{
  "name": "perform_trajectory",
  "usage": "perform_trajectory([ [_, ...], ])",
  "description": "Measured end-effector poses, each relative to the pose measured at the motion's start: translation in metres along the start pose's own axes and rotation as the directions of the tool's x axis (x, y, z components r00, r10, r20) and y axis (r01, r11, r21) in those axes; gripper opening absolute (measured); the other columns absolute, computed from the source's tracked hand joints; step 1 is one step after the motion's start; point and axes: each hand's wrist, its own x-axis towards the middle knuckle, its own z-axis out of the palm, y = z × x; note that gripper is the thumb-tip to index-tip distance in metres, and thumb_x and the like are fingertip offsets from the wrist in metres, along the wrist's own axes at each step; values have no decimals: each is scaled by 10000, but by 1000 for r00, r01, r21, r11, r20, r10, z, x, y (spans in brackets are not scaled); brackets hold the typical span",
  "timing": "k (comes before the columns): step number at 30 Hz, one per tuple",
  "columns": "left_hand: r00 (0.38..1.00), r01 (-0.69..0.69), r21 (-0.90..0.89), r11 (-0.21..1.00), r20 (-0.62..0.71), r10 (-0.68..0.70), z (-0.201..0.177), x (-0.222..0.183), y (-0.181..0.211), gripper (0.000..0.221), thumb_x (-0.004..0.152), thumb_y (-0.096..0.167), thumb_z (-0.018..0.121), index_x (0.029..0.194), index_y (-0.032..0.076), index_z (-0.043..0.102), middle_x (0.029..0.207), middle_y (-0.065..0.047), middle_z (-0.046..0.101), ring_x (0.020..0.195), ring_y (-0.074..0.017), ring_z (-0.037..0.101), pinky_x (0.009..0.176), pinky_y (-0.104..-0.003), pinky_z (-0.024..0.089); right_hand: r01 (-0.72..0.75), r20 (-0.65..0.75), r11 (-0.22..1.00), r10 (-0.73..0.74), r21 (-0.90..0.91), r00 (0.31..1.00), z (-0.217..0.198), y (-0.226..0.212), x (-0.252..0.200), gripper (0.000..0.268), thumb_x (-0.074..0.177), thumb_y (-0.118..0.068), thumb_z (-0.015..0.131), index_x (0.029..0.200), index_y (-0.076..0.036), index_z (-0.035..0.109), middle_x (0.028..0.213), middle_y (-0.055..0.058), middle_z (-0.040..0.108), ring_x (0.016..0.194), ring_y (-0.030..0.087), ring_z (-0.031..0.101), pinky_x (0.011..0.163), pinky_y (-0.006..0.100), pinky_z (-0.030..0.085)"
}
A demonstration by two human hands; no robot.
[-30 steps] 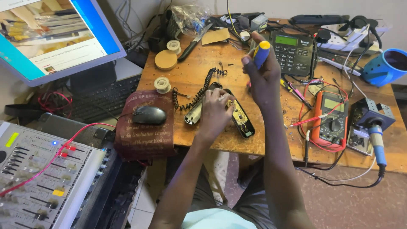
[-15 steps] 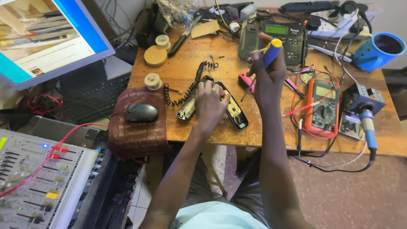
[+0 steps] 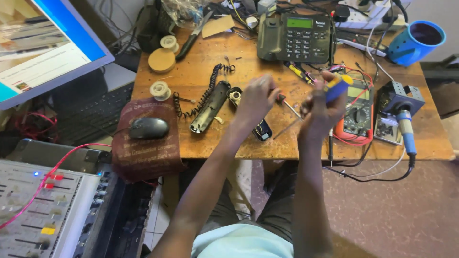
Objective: Disassembling and reassembling a telephone handset to inspect or repair internal components using a screwdriver.
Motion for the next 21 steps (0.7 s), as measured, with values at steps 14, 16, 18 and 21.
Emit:
perform_trajectory([
  [14, 918, -40, 0, 999, 395, 37, 73, 12, 0, 85, 813, 222, 851, 869, 265, 803, 939, -112, 714, 970, -404, 731, 869, -454, 619, -230, 45, 956, 242, -183, 969, -16, 69, 28, 318, 1032, -145, 722, 1303, -76, 569, 739, 95, 628, 478, 114, 596, 335, 212, 456],
  [16, 926, -70, -29, 997, 371, 76, 69, 13, 0, 89, 820, 200, 841, 881, 250, 799, 931, -105, 710, 969, -395, 722, 866, -448, 616, -265, 17, 949, 272, -174, 962, -21, 79, 30, 311, 1036, -142, 705, 1308, -83, 565, 742, 109, 642, 460, 128, 598, 310, 232, 454],
  [18, 942, -115, -73, 991, 310, 132, 62, 13, -1, 99, 833, 156, 820, 904, 219, 790, 915, -92, 701, 967, -377, 703, 858, -435, 609, -295, 15, 942, 301, -159, 953, -25, 85, 30, 308, 1033, -157, 739, 1292, -94, 585, 759, 153, 683, 462, 167, 632, 289, 288, 476],
  [21, 956, -148, -105, 983, 241, 170, 52, 18, 0, 112, 847, 112, 799, 927, 188, 782, 898, -79, 692, 965, -360, 684, 850, -423, 602, -302, 9, 937, 308, -176, 951, -26, 71, 27, 338, 1038, -174, 744, 1310, -93, 560, 782, 146, 687, 479, 151, 635, 287, 283, 488],
])
